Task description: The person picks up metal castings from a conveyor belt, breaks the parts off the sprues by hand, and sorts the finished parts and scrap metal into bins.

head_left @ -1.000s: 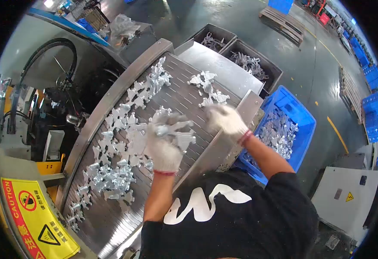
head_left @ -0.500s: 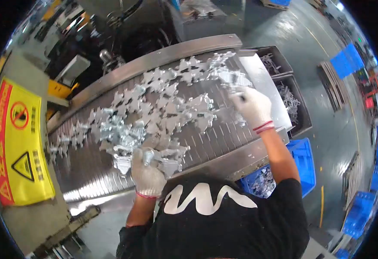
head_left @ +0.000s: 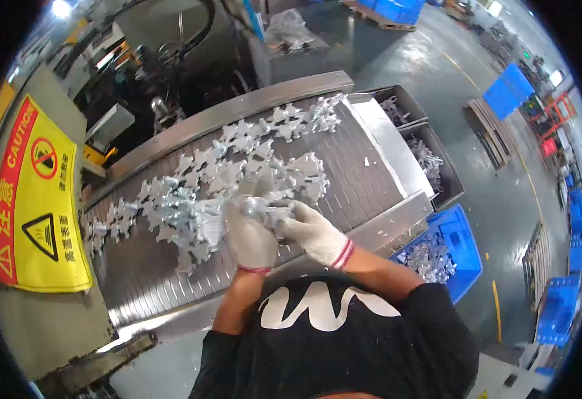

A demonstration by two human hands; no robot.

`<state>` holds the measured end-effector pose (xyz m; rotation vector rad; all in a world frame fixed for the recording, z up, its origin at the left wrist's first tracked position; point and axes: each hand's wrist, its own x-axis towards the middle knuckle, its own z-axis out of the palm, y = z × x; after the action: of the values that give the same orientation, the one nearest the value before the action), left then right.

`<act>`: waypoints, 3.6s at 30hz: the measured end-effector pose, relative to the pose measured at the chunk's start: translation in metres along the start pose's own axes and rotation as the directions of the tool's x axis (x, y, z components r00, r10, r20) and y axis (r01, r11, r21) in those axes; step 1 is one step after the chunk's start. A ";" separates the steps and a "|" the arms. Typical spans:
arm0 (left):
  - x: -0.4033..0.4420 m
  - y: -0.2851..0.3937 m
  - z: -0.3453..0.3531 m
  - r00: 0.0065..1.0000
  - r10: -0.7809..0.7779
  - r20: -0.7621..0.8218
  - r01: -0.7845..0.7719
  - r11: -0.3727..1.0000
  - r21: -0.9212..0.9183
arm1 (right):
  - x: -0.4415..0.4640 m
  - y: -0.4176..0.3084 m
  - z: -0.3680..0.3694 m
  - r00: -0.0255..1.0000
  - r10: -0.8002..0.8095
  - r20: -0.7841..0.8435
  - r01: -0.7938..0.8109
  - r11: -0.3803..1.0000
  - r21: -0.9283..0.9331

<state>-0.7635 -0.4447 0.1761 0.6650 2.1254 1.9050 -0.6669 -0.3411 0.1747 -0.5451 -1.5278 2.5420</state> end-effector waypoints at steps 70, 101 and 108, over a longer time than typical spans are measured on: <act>0.097 -0.076 0.146 0.525 0.037 0.850 -0.822 0.281 0.495 | 0.004 -0.048 -0.165 0.616 -0.707 -0.348 -0.234 0.257 -0.937; 0.033 -0.051 0.032 0.599 -0.216 0.771 0.006 0.964 0.266 | 0.007 -0.022 -0.095 0.945 -0.132 -0.300 -0.173 0.576 -0.799; 0.026 -0.049 0.028 0.768 -0.232 0.596 0.136 0.970 0.202 | -0.016 -0.026 -0.096 0.858 -0.262 -0.442 -0.065 0.798 -0.599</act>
<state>-0.7834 -0.4114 0.1278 0.9166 1.8167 1.1969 -0.6187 -0.2541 0.1605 -1.0652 -2.0299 1.5776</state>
